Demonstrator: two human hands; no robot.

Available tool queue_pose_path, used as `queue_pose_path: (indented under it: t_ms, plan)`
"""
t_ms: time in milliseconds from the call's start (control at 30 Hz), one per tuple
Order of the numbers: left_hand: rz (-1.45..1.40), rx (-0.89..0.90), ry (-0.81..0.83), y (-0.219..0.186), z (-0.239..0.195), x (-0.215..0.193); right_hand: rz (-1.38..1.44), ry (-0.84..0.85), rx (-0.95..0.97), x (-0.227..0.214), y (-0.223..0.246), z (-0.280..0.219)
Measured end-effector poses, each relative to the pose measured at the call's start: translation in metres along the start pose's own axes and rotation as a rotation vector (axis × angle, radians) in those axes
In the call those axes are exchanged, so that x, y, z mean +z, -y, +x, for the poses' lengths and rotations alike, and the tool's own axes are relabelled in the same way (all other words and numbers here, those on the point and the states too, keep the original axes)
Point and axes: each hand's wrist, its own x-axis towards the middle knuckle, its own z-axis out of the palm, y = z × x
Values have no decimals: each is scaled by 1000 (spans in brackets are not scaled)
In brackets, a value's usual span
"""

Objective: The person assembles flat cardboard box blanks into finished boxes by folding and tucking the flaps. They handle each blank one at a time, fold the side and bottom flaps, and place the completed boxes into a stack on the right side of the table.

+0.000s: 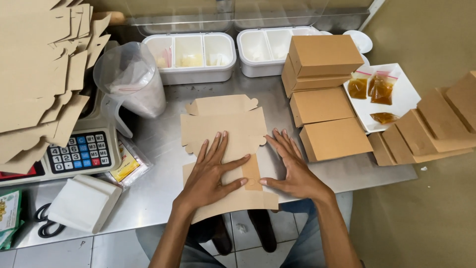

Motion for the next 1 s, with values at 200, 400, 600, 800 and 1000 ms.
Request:
queue_pose_path:
  t_ms: [200,400,600,800,1000]
  plan:
    - [-2,20,-12,2,1,0,16,-64,61,4,7,3]
    - [-8,33,-8,4,2,-1,29,-121,94,9,10,6]
    - [-14,39,-13,6,3,-2,29,-240,163,19,13,13]
    - [-33,50,-31,6,3,-1,7,-391,193,28,19,24]
    - [-36,47,-44,8,3,0,-25,-432,222,31,19,29]
